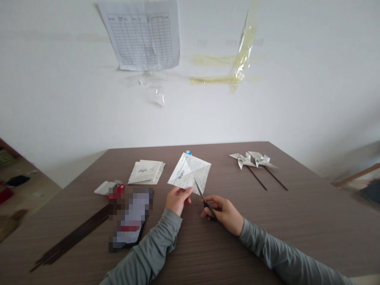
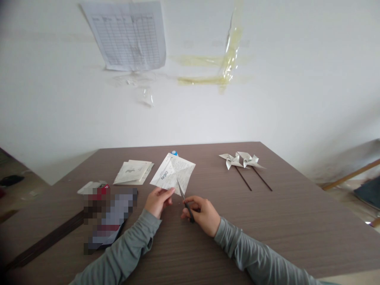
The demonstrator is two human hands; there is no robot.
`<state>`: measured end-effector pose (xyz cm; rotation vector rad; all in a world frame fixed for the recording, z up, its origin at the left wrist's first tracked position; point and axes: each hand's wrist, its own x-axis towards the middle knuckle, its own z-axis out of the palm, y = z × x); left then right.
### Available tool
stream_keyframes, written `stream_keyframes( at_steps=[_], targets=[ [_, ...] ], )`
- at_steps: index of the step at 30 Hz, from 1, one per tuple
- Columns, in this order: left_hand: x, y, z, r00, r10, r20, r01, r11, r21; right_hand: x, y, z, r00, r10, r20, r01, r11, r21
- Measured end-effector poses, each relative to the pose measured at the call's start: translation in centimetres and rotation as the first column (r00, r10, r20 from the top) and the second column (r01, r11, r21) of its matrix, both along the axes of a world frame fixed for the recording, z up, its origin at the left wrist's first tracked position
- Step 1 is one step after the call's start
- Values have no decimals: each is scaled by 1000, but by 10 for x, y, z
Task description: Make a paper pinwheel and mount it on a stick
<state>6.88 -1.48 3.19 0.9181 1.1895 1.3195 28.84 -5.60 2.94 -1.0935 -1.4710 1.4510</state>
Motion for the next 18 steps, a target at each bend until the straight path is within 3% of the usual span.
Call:
stream_keyframes(
  at_steps=[6,9,14,18],
  targets=[
    [-11,7,-7,1000,18,-20,-18,1000,-4,6,-3,2,999,24,28,-25,999,30],
    [-19,11,-12,999,9,-37,-9,1000,10,12,-2,1,994,41,105,-53,992,112],
    [-24,14,-12,998,-25,-51,26,1000,11,26,7,-4,961,-204,185,127,925,358],
    [-24,13,-10,992,-116,-54,118,992,34,41,26,-14,877,-470,99,379,803,460]
  ],
)
